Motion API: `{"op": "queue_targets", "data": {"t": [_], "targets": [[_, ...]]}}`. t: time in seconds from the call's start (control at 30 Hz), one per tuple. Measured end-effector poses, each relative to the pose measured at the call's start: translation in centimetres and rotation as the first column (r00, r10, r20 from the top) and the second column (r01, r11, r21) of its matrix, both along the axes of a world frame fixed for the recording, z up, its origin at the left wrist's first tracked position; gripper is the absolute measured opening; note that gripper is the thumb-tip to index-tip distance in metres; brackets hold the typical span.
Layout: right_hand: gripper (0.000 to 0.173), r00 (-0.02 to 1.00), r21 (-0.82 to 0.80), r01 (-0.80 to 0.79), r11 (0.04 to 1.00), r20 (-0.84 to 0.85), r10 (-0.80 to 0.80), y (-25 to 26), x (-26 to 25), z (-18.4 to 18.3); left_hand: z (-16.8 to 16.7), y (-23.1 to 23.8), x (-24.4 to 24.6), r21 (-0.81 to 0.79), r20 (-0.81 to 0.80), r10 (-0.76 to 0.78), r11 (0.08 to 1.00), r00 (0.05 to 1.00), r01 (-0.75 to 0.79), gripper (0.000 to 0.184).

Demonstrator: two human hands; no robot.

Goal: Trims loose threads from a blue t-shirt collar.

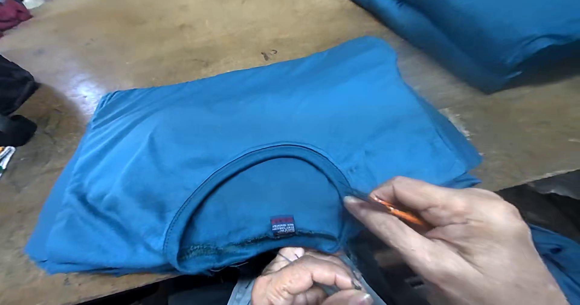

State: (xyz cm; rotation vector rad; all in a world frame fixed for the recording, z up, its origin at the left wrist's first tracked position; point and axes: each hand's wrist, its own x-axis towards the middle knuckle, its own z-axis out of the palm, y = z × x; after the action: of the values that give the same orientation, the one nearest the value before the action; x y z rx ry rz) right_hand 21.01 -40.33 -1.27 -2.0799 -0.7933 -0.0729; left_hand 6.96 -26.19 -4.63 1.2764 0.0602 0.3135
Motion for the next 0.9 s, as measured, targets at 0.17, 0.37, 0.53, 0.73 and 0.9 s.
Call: {"op": "queue_targets", "data": {"t": [0.17, 0.37, 0.53, 0.73, 0.9], "targets": [[0.013, 0.998, -0.020, 0.021, 1.000, 0.064, -0.020, 1.1, -0.3, -0.5, 0.3, -0.2, 0.2, 0.040, -0.011, 0.038, 0.999, 0.999, -0.038, 0.005], [0.006, 0.985, 0.092, -0.058, 0.994, -0.156, 0.072, -0.3, 0.4, 0.1, 0.1, 0.1, 0.4, -0.238, 0.014, 0.008, 0.971, 1.000, -0.004, 0.021], [0.006, 0.932, 0.212, -0.044, 0.976, -0.344, 0.116, -2.2, -0.9, -0.1, 0.9, -0.2, 1.2, -0.324, -0.095, 0.187, 0.923, 0.978, -0.208, 0.021], [0.003, 0.944, 0.233, -0.088, 0.968, -0.292, 0.156, -2.6, -1.6, -1.5, 1.1, -0.7, 1.9, -0.269, -0.172, 0.321, 0.894, 0.931, -0.358, 0.015], [0.008, 0.991, -0.023, -0.116, 0.993, 0.062, 0.117, -2.6, -1.4, -3.6, 0.8, -0.6, 2.2, -0.358, -0.132, 0.332, 0.863, 0.934, -0.357, 0.019]]}}
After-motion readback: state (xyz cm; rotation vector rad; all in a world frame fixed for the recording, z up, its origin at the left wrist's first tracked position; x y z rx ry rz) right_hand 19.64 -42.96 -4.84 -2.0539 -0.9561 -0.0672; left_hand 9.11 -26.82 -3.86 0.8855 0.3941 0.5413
